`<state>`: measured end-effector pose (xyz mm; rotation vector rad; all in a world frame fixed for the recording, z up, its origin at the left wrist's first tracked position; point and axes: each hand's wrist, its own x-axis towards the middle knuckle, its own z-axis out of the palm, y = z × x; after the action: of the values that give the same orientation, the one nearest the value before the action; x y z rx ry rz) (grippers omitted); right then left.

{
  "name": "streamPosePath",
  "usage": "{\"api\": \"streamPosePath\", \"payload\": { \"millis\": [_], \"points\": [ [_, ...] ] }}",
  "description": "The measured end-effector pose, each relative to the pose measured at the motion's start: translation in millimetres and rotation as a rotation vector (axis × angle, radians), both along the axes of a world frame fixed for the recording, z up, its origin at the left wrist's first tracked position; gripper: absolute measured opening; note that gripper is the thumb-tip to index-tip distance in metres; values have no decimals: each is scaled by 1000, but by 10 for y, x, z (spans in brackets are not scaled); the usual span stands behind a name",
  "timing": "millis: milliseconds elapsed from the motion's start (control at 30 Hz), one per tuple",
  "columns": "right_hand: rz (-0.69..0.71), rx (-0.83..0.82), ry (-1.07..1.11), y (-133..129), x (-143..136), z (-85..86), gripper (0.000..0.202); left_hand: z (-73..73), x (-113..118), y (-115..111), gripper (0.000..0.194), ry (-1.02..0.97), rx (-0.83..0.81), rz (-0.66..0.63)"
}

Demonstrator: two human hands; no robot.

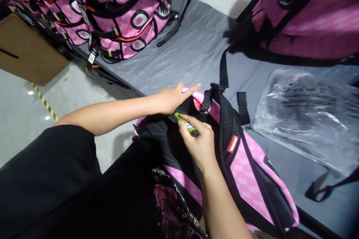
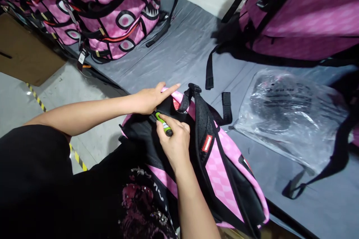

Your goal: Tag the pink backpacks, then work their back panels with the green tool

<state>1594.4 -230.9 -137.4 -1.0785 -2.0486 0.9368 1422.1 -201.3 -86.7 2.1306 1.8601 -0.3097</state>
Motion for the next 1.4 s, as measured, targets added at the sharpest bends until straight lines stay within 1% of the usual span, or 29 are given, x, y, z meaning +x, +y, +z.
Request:
{"api": "streamPosePath", "payload": {
  "millis": [167,267,333,467,567,700,800,900,1000,1133,1233,1333,1400],
  "points": [
    [-4,-14,-25,22,1,39,21,-88,-36,42,94,-31,28,-23],
    [-8,-46,-33,16,-29,50,22,-111,-54,50,92,-37,45,-30],
    [-39,-57,-51,10,-47,56,22,-104,-58,52,91,-41,36,-32],
    [-36,-93,-75,5,-54,75,24,-60,-52,51,91,-42,10,-32],
    [-62,-96,-89,5,-62,93,24,-27,-45,47,90,-32,2,-32],
    [-45,-121,-88,13,-86,110,23,-6,-48,40,89,-36,0,-29],
    [-66,-115,-94,21,-91,114,24,-17,-58,40,88,-37,-1,-28],
    [-31,-150,-90,27,-83,115,24,-37,-66,43,90,-47,1,-22],
    [-66,-116,-98,28,-77,114,24,-51,-69,47,91,-57,-5,-20],
    [-26,-124,-103,33,-80,107,23,-66,-75,46,91,-69,10,-18],
    [-41,-114,-91,43,-78,104,24,-82,-85,45,90,-71,14,-27],
    [-14,-152,-85,52,-71,103,24,-96,-94,47,93,-69,25,-33],
    [-34,-150,-96,53,-69,102,24,-98,-94,49,94,-71,28,-31]
  ]
}}
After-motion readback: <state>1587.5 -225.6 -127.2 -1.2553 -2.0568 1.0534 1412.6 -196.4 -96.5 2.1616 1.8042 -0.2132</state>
